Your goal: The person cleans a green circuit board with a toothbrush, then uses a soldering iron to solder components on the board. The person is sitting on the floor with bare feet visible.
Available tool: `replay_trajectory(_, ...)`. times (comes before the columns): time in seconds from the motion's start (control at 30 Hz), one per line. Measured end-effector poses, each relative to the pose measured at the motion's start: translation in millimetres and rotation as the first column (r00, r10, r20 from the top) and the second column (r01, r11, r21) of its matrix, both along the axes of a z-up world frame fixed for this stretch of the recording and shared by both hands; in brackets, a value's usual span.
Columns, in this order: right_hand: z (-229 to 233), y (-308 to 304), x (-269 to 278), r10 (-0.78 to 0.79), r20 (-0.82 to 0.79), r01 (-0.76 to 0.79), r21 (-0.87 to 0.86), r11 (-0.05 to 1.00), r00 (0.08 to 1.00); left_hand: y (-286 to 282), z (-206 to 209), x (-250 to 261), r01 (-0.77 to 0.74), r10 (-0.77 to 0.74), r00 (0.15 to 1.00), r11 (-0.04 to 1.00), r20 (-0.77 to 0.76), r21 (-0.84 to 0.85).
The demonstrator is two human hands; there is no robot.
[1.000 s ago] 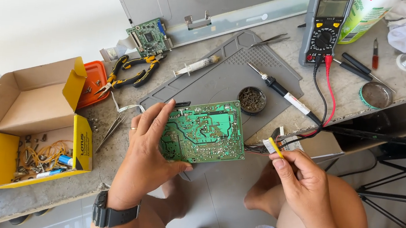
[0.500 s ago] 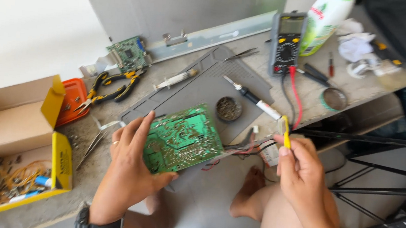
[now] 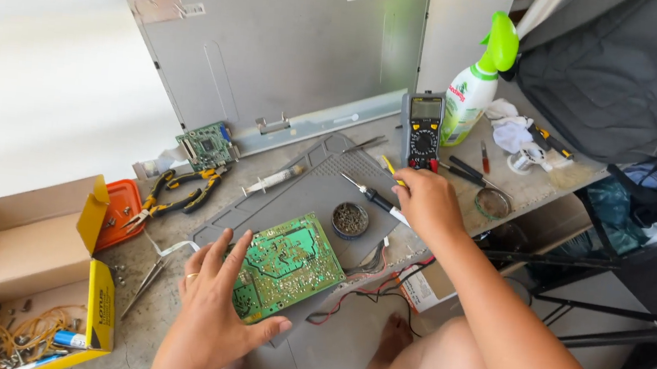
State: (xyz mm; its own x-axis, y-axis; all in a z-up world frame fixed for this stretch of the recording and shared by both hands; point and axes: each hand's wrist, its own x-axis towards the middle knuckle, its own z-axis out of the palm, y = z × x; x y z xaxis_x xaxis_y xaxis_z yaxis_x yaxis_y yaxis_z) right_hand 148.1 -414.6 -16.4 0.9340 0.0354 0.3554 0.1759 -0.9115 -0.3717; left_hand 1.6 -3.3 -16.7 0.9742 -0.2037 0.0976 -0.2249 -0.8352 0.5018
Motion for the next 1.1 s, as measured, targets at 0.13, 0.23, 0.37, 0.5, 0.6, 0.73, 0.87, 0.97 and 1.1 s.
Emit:
replay_trajectory(0.13,0.2,5.5,2.6,-0.073,0.018,0.075,-0.136,0.988,0.997,1.8,-3.6,2.5,-0.007,0.008,0.999,1.000,0.031,-0.019)
replay_trajectory(0.23,8.6,9.5,-27.8,-0.099,0.095,0.107,-0.084,0.991,0.991,2.7,-3.0,3.9,-0.030,0.035,0.994,0.998,0.104,-0.053)
replay_trajectory(0.37,-0.6,13.5,-78.9,-0.142,0.095,0.149,-0.075,0.986,0.985,-4.2,9.7,1.4,-0.013,0.062,0.961,0.983,0.271,-0.182)
replay_trajectory(0.5,-33.6,8.7,-84.5,-0.094,0.177,0.130,-0.205,0.970,0.980,-16.7,24.9,-5.0,0.098,0.088,0.827,0.950,0.556,-0.298)
replay_trajectory(0.6,-37.4,9.2,-84.2,-0.071,0.244,0.118,-0.185,0.976,0.967,-31.1,32.5,-15.8,0.150,0.127,0.780,0.913,0.613,-0.380)
replay_trajectory(0.73,-0.4,28.1,-120.9,-0.002,0.415,0.044,-0.091,0.995,0.910,-70.0,56.0,-47.4,0.208,0.161,0.759,0.858,0.630,-0.470)
replay_trajectory(0.87,49.8,70.5,-174.8,0.171,0.539,-0.183,-0.033,0.983,0.825,-122.3,58.4,-72.2,0.124,0.121,0.948,0.711,0.294,-0.692)
replay_trajectory(0.97,53.4,88.1,-201.9,0.249,0.525,-0.265,-0.046,0.963,0.814,-147.3,46.0,-74.9,0.086,0.033,0.992,0.514,0.120,-0.853)
replay_trajectory(1.1,38.5,101.4,-212.0,0.249,0.551,-0.283,-0.024,0.959,0.796,-164.5,31.4,-66.8,-0.098,-0.167,0.981,0.015,-0.099,-0.995)
